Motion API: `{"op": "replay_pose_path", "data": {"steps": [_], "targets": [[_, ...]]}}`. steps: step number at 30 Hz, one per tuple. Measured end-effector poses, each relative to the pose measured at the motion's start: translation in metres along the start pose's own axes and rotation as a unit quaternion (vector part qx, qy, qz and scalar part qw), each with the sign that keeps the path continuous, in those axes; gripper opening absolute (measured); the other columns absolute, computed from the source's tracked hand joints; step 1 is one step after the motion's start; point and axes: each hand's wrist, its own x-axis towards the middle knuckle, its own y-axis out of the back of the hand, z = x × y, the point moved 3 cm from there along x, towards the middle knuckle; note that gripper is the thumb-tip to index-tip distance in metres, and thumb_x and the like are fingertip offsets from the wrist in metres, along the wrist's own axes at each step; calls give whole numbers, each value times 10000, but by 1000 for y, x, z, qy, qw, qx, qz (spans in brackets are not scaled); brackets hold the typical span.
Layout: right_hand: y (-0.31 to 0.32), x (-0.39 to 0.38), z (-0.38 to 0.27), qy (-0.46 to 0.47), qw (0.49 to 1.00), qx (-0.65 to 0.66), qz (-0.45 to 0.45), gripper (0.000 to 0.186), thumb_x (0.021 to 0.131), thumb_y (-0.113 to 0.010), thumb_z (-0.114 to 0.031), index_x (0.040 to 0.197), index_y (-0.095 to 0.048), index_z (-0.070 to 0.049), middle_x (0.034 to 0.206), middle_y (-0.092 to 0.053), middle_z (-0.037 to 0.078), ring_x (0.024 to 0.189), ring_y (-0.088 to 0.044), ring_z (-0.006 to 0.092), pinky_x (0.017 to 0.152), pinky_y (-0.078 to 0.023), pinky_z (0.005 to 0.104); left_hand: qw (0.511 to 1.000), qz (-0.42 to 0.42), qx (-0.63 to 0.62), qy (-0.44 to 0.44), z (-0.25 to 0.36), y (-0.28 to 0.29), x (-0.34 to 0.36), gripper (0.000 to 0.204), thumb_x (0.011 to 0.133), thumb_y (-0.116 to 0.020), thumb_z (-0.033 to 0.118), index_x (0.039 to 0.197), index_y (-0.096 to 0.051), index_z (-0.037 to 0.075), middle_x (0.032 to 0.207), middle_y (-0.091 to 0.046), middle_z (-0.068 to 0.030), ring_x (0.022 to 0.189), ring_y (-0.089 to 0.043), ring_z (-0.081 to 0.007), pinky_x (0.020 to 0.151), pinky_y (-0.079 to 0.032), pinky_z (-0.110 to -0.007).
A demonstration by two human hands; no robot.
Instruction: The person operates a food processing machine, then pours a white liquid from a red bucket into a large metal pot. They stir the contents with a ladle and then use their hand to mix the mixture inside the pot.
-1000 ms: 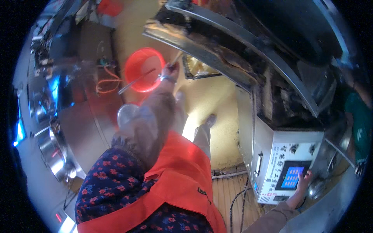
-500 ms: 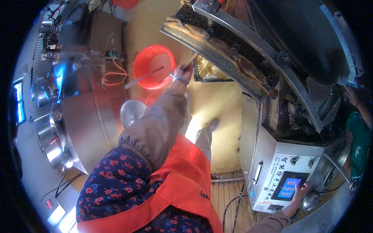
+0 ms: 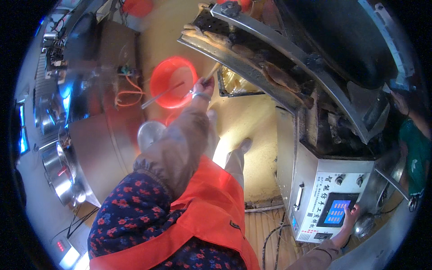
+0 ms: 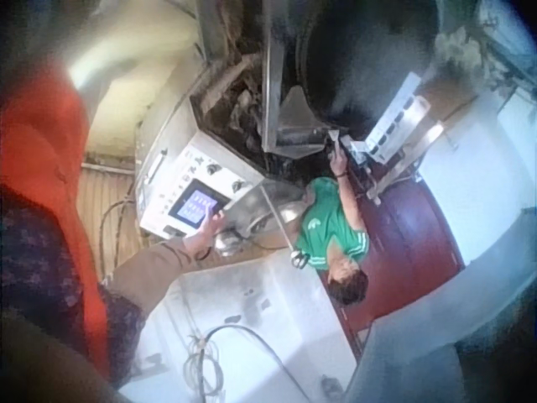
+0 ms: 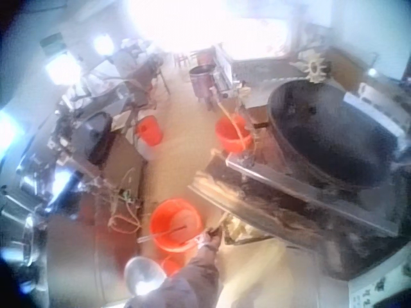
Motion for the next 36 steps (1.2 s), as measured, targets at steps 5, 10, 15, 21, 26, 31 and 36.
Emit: {"op": "replay_pose_path", "data": {"steps": [5,10,15,21,26,31,36], "targets": [[-1,-5,-11,19,999,-38,10,568,674,-718,-250,1130,-470,-19,1095,-459,110,981,-423,212,894,-357,344,1000,-3,9,-22,0,-4,-2,88,845,-456,-5,886,-467,-82,887,-551,-226,806,-583,-365,732,-561,-469],[-1,-11,-16,-10,1000,-10,-7,578,694,-704,-215,1169,-427,-39,1125,-419,99,1000,-395,206,915,-336,350,999,-20,-21,32,-3,-9,0,118,864,-462,30,814,-522,-59,790,-576,-213,771,-584,-359,764,-536,-501],[-3,-8,-11,-9,1000,11,-11,593,704,-706,-209,1185,-406,-36,1118,-419,101,1007,-402,205,925,-336,366,999,-33,2,31,-6,-5,9,103,846,-471,9,822,-533,-69,822,-579,-221,786,-580,-366,789,-525,-511],[-10,-10,-6,-1,998,58,12,613,711,-747,-253,1204,-439,-58,1177,-436,91,1069,-416,209,948,-346,378,992,-81,86,29,14,14,42,172,808,-480,7,926,-543,-101,908,-592,-230,874,-589,-351,829,-512,-459],[-16,-20,-13,-24,992,120,5,670,710,-753,-262,1244,-386,-95,1272,-413,87,1193,-372,233,1015,-281,390,974,-139,114,139,39,25,104,131,738,-504,-104,851,-568,-117,881,-606,-226,890,-592,-346,897,-490,-419],[-10,-25,-38,-2,998,-43,42,628,671,-758,-312,1162,-455,-64,1103,-459,148,1021,-449,250,904,-380,393,984,-129,81,96,55,36,154,215,846,-400,0,791,-589,-88,828,-619,-221,869,-591,-354,884,-479,-499],[-8,-30,-52,-31,998,-31,51,623,670,-748,-280,1173,-446,-72,1129,-439,161,1029,-440,272,924,-365,401,988,-98,73,97,61,44,171,224,840,-411,6,882,-598,-112,894,-620,-243,910,-588,-383,884,-474,-525]]}}
